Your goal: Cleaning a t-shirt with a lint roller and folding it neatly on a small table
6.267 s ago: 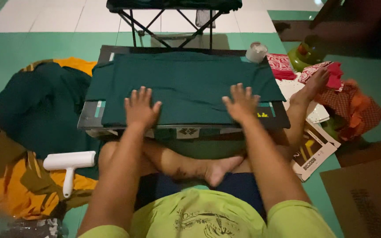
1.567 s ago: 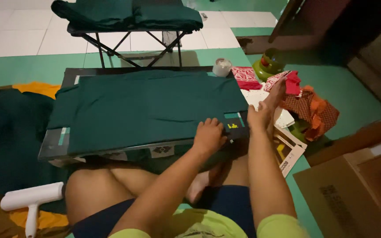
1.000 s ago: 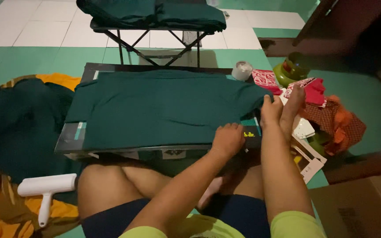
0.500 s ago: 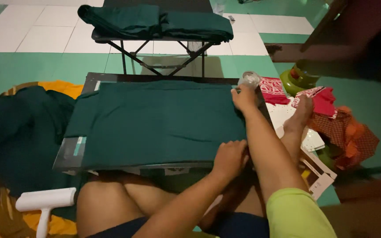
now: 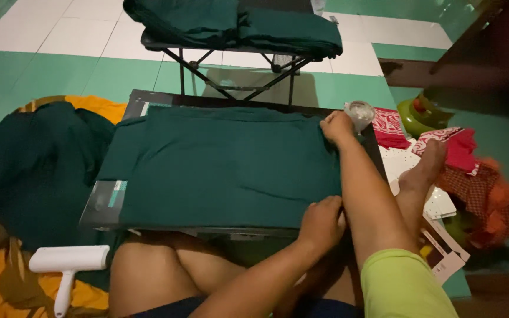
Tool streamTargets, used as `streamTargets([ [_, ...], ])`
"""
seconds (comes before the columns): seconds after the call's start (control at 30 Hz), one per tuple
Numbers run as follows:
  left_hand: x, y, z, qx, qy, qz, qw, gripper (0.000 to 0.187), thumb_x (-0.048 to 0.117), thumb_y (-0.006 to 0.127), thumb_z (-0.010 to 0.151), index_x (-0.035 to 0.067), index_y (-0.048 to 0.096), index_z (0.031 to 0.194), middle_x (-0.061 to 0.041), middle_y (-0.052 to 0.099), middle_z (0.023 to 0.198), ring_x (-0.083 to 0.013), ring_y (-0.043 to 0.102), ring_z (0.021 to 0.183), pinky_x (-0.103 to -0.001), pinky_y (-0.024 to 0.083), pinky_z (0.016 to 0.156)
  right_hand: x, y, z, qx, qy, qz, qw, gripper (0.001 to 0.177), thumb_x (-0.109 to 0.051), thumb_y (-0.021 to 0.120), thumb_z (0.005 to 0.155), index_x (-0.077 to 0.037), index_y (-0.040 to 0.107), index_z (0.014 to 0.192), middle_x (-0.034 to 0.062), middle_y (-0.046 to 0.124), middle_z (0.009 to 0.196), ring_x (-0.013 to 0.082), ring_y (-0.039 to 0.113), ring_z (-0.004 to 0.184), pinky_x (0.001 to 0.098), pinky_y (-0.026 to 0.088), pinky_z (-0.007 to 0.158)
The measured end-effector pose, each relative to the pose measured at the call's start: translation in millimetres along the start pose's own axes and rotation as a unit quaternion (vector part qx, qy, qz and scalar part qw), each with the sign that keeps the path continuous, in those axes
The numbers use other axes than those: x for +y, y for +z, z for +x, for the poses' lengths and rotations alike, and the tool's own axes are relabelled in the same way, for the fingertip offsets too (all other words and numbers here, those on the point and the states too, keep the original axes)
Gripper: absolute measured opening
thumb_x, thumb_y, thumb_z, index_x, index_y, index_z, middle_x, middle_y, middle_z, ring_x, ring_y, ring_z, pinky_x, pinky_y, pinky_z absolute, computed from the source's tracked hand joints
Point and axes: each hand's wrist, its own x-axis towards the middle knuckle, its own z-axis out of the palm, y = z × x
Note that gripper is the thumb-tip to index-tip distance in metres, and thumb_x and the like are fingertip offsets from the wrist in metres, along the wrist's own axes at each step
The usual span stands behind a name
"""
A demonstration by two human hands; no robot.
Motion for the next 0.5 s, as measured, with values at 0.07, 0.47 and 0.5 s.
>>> streamTargets([
  [0.07,9,-25,2,0.003,-0.025,-0.073,0.997,0.010,0.012,0.062,0.092,0.008,0.065,0.101,-0.017,0.069,0.089,-0.0407,0.072,0.091,-0.049,0.056,0.074,-13,-11,2,0.000,0.000,0.035,0.999,0.018,-0.031,0.076,0.081,-0.013,0.076,0.078,0.0147,0.074,0.080,0.0413,0.073,0.095,0.0508,0.057,0.078],
  [0.47,-54,-220,-46,0.185,-0.172,-0.238,0.938,0.018,0.004,0.070,0.091,0.009,0.077,0.107,-0.016,0.078,0.092,-0.0344,0.077,0.087,-0.041,0.060,0.074,-270,-23,-22,0.007,-0.119,0.230,0.966,0.013,-0.021,0.068,0.080,-0.008,0.072,0.080,0.0158,0.072,0.079,0.0409,0.072,0.086,0.0528,0.054,0.074],
  [0.5,-61,-240,-54,0.207,-0.195,-0.231,0.930,0.018,0.005,0.071,0.091,0.009,0.078,0.108,-0.016,0.077,0.089,-0.0318,0.077,0.083,-0.041,0.060,0.071,-296,-13,-24,0.029,-0.131,0.236,0.962,0.013,-0.016,0.065,0.079,-0.004,0.069,0.075,0.0189,0.071,0.074,0.0438,0.071,0.084,0.0540,0.053,0.071],
])
